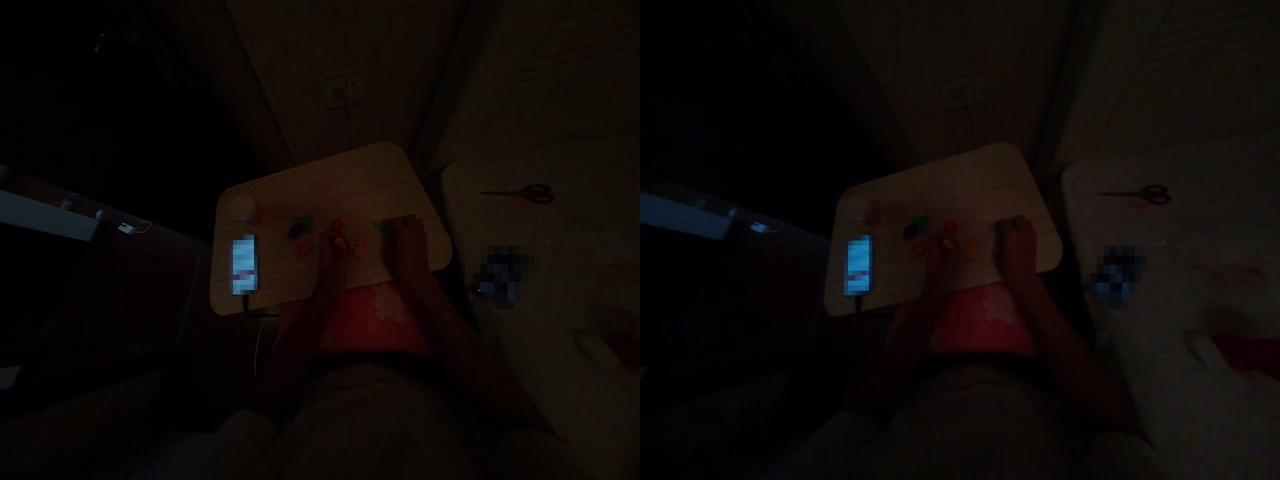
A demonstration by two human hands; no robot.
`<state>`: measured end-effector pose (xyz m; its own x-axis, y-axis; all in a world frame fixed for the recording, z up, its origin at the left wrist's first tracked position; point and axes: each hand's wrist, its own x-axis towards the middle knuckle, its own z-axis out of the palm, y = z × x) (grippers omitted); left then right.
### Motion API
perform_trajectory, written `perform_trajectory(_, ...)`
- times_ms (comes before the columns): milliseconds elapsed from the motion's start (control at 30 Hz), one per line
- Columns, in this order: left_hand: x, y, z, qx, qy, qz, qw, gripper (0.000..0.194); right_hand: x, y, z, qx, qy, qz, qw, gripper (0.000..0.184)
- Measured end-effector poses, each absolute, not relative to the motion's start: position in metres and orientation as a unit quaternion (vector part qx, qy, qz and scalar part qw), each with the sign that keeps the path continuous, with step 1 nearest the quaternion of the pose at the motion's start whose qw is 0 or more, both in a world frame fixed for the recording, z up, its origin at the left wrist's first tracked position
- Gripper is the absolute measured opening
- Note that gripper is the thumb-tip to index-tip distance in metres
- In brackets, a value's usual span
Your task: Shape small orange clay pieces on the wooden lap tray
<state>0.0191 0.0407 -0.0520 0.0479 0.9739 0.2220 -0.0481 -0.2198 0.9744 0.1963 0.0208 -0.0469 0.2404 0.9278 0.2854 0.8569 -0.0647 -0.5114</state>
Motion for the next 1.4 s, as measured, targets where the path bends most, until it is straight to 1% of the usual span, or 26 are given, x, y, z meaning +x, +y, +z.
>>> perform_trajectory(100,0.019,0.041,-0.056,0.551,0.423,0.539,0.477,0.056,0.197,0.022,-0.048,-0.734,-0.611,0.048,0.294,0.036)
perform_trajectory(300,0.018,0.042,-0.061,0.554,0.406,0.532,0.495,0.054,0.199,0.024,-0.046,-0.73,-0.61,0.077,0.299,0.031)
perform_trajectory(533,0.015,0.04,-0.056,0.578,0.394,0.491,0.519,0.053,0.2,0.023,-0.043,-0.724,-0.612,0.094,0.305,0.03)
perform_trajectory(600,0.014,0.04,-0.053,0.587,0.398,0.482,0.514,0.052,0.2,0.023,-0.041,-0.721,-0.605,0.093,0.326,0.03)
perform_trajectory(700,0.013,0.037,-0.048,0.599,0.399,0.471,0.51,0.049,0.198,0.019,-0.036,-0.68,-0.609,0.093,0.397,0.029)
perform_trajectory(767,0.013,0.035,-0.046,0.606,0.392,0.464,0.513,0.047,0.195,0.016,-0.032,-0.604,-0.647,0.111,0.452,0.028)
perform_trajectory(833,0.013,0.034,-0.045,0.603,0.381,0.464,0.525,0.045,0.192,0.012,-0.028,-0.511,-0.699,0.144,0.479,0.03)
perform_trajectory(900,0.013,0.033,-0.046,0.587,0.379,0.47,0.54,0.041,0.189,0.01,-0.025,-0.454,-0.734,0.171,0.476,0.032)
perform_trajectory(1000,0.011,0.033,-0.049,0.559,0.394,0.484,0.546,0.041,0.186,0.008,-0.025,-0.45,-0.75,0.166,0.455,0.03)
perform_trajectory(1167,0.01,0.034,-0.047,0.567,0.399,0.477,0.541,0.051,0.186,0.007,-0.025,-0.455,-0.758,0.123,0.451,0.023)
perform_trajectory(1300,0.01,0.033,-0.043,0.58,0.387,0.453,0.555,0.054,0.185,0.006,-0.024,-0.45,-0.764,0.107,0.449,0.021)
perform_trajectory(1400,0.01,0.034,-0.043,0.607,0.376,0.444,0.541,0.058,0.184,0.005,-0.023,-0.455,-0.763,0.1,0.448,0.021)
